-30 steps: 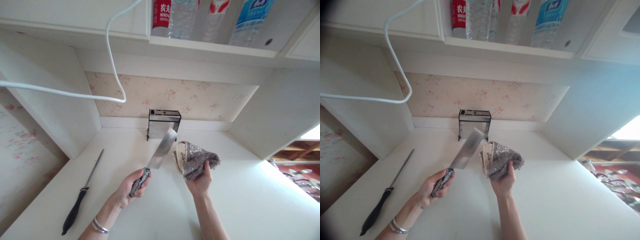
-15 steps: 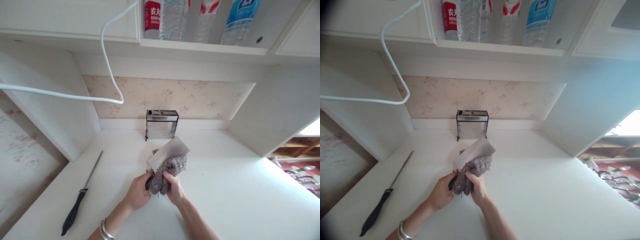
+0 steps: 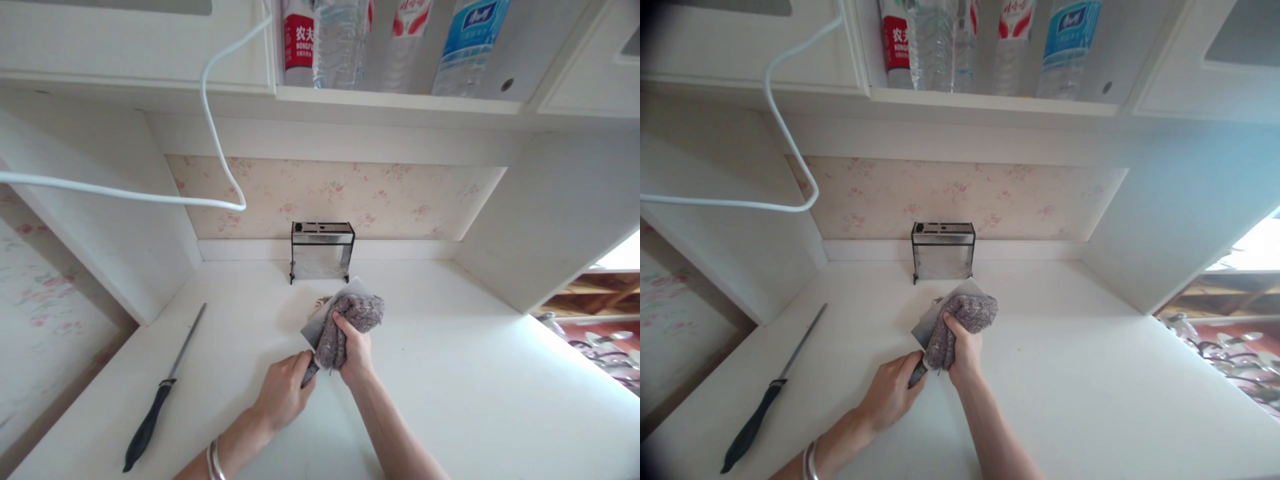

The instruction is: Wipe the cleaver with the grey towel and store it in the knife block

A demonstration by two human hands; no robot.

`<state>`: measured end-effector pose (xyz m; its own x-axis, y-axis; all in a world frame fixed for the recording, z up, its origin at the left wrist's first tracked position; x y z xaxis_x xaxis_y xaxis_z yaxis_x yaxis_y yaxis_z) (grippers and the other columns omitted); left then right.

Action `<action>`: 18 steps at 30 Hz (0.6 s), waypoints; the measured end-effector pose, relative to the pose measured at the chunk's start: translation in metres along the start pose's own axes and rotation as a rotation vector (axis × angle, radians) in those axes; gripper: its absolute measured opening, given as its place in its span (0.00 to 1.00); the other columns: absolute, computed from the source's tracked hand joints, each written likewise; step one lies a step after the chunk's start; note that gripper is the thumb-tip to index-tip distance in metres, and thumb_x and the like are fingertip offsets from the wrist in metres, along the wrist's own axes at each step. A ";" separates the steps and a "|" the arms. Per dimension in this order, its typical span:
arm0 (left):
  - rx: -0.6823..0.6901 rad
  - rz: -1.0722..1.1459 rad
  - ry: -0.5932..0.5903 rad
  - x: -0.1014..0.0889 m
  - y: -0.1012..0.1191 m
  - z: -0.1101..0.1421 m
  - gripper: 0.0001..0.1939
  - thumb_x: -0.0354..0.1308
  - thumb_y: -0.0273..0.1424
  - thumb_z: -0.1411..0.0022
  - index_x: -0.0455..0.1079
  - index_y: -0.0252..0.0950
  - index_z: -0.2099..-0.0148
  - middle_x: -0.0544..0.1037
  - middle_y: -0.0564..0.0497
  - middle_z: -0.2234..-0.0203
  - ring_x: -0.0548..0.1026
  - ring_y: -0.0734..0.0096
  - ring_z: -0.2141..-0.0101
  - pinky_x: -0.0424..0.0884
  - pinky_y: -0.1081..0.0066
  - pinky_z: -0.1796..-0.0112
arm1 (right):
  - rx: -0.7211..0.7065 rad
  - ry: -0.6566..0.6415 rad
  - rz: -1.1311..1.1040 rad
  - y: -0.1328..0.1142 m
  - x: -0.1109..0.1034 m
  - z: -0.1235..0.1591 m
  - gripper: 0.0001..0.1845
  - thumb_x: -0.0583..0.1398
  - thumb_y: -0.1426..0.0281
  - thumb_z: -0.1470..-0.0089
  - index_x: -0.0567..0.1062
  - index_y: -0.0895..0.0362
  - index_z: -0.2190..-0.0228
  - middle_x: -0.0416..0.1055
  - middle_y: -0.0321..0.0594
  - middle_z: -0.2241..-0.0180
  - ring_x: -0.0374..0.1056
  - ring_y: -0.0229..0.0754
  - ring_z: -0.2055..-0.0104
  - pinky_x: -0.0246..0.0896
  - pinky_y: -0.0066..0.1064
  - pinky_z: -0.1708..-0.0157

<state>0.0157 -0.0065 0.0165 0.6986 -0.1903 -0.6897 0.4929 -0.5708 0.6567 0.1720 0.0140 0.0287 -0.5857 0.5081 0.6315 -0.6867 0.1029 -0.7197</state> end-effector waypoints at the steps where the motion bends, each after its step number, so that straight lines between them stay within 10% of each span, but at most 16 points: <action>1: 0.005 -0.002 -0.012 -0.003 -0.002 0.000 0.13 0.53 0.28 0.40 0.69 0.41 0.52 0.78 0.46 0.66 0.75 0.60 0.65 0.64 0.67 0.64 | 0.009 -0.004 -0.011 -0.006 0.001 -0.006 0.24 0.72 0.69 0.65 0.75 0.61 0.62 0.79 0.42 0.69 0.75 0.46 0.70 0.73 0.36 0.68; 18: -0.032 0.009 0.032 -0.055 -0.017 0.030 0.14 0.58 0.35 0.40 0.71 0.43 0.51 0.79 0.46 0.60 0.76 0.59 0.61 0.65 0.67 0.58 | -0.107 0.006 0.013 -0.106 -0.003 -0.049 0.22 0.70 0.71 0.62 0.77 0.59 0.61 0.79 0.39 0.67 0.75 0.44 0.68 0.74 0.36 0.66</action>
<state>-0.0464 -0.0106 0.0341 0.7188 -0.1692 -0.6743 0.5030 -0.5430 0.6724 0.2676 0.0435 0.0887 -0.5917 0.5151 0.6202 -0.6289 0.1865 -0.7548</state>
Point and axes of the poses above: each hand's wrist, its own z-axis away from the middle knuckle, its own x-axis out of the palm, y = z × x, the point moved 3 cm from there along -z, towards the middle knuckle
